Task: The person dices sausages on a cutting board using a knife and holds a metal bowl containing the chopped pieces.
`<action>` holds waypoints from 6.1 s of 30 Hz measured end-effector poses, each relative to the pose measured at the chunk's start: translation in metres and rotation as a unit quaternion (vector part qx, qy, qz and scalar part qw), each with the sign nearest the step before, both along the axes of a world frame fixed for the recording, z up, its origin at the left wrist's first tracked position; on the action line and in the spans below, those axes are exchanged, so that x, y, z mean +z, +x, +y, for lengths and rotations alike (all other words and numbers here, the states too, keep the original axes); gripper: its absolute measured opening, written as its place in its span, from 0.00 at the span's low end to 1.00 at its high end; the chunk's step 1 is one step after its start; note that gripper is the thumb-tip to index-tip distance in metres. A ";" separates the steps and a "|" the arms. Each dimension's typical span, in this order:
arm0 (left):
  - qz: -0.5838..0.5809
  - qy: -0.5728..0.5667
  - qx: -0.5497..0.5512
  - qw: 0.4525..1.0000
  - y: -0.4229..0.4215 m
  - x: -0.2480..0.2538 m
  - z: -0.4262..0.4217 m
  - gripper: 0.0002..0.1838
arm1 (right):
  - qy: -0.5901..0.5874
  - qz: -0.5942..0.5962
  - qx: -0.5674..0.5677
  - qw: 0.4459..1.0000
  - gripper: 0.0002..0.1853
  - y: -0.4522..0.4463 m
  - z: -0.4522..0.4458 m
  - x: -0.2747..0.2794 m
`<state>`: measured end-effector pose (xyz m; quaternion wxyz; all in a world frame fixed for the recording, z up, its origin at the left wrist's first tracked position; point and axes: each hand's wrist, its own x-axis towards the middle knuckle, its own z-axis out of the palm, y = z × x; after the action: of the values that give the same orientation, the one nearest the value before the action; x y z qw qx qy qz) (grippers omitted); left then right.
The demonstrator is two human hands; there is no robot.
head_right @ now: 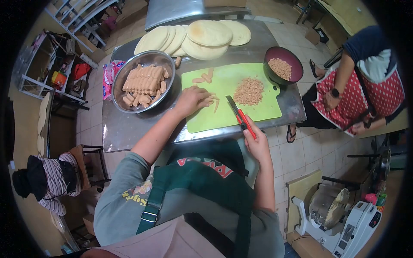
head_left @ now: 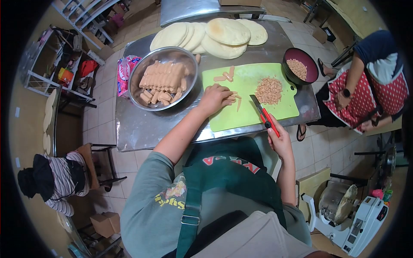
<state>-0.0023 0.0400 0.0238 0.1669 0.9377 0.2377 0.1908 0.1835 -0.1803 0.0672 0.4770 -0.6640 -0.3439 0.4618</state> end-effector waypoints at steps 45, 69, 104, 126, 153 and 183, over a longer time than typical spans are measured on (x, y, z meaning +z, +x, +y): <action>-0.016 0.038 0.044 0.998 0.028 0.026 -0.033 0.09 | 0.022 -0.039 -0.014 0.999 0.25 0.003 0.000 -0.009; -0.026 -0.073 -0.020 0.997 -0.001 0.017 -0.031 0.05 | -0.014 -0.027 -0.015 0.999 0.25 0.003 0.004 -0.008; -0.082 -0.439 0.041 0.894 0.053 0.023 0.042 0.09 | 0.020 -0.127 -0.038 0.991 0.25 0.003 -0.007 -0.018; 0.006 -0.106 -0.057 0.993 -0.002 0.012 0.017 0.26 | -0.007 -0.134 -0.005 0.991 0.25 -0.002 0.006 -0.021; -0.180 -0.067 0.034 0.981 0.049 -0.015 -0.014 0.16 | -0.048 -0.391 0.029 0.918 0.27 -0.031 0.029 -0.016; -0.203 0.080 0.000 0.976 0.047 -0.016 -0.017 0.10 | -0.049 -0.414 0.018 0.909 0.27 -0.024 0.033 -0.016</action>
<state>0.0452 0.0233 0.0075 0.1363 0.8897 0.1834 0.3952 0.1591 -0.1474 0.0514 0.2502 -0.8119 -0.4991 0.1705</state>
